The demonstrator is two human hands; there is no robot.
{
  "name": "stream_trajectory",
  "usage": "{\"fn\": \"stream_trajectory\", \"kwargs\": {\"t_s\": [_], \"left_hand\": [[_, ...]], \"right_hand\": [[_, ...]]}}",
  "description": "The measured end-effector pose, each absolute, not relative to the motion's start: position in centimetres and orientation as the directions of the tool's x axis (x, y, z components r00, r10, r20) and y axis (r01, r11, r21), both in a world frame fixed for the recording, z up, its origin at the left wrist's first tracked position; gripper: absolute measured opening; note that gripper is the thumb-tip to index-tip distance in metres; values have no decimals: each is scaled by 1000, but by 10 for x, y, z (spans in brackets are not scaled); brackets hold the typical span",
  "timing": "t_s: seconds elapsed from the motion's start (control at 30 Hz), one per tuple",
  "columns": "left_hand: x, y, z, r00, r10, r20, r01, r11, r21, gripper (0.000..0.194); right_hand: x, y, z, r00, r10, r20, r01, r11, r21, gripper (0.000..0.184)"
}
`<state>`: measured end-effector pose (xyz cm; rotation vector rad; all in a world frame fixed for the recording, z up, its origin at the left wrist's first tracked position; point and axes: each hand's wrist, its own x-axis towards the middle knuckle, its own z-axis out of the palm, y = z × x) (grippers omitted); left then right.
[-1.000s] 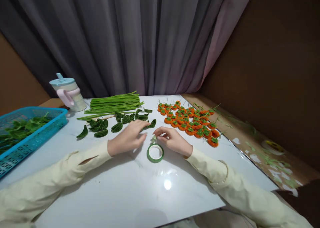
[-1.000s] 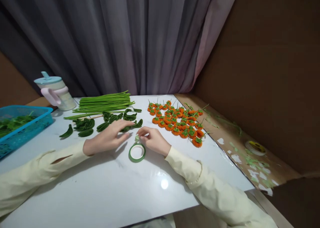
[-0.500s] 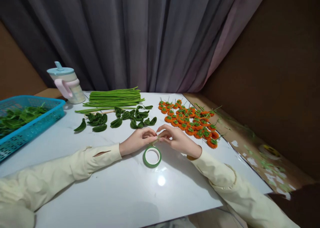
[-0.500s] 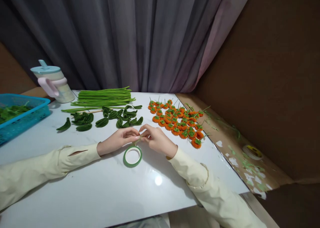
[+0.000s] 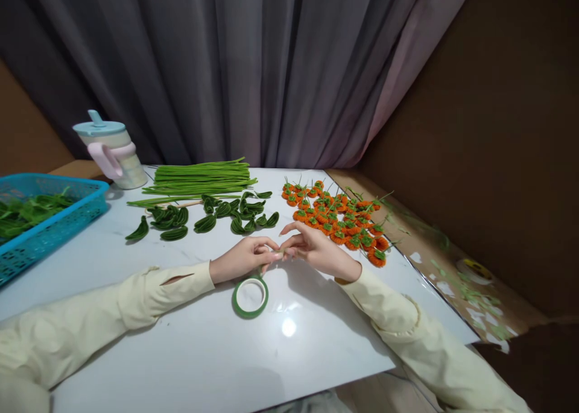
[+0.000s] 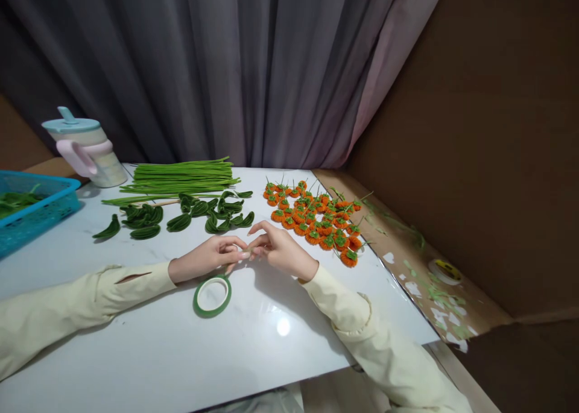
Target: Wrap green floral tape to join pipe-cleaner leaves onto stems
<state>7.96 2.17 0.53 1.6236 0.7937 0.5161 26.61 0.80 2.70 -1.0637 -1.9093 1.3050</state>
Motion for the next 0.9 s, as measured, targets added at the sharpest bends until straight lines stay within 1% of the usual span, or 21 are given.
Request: {"fn": "stream_trajectory", "kwargs": {"t_s": [0.23, 0.4, 0.57, 0.73, 0.83, 0.9], "left_hand": [[75, 26, -2, 682, 730, -54, 275, -187, 943, 35], [76, 26, -5, 662, 749, -6, 341, -294, 893, 35], [76, 26, -4, 685, 728, -30, 342, -286, 895, 38], [75, 27, 0, 707, 705, -51, 333, -268, 904, 39], [75, 28, 1, 723, 687, -74, 342, -263, 902, 39], [74, 28, 0, 732, 676, -80, 347, -270, 898, 39]], "right_hand": [[264, 2, 33, -440, 898, -11, 454, 212, -865, 29], [263, 3, 30, -390, 919, -54, 459, 143, -877, 26], [265, 5, 30, -417, 903, -103, 444, 104, -890, 23], [273, 11, 27, -523, 846, -103, 427, 155, -891, 11], [276, 14, 27, -542, 835, -94, 473, 211, -855, 17], [276, 13, 30, -561, 820, -112, 518, 243, -820, 21]]}}
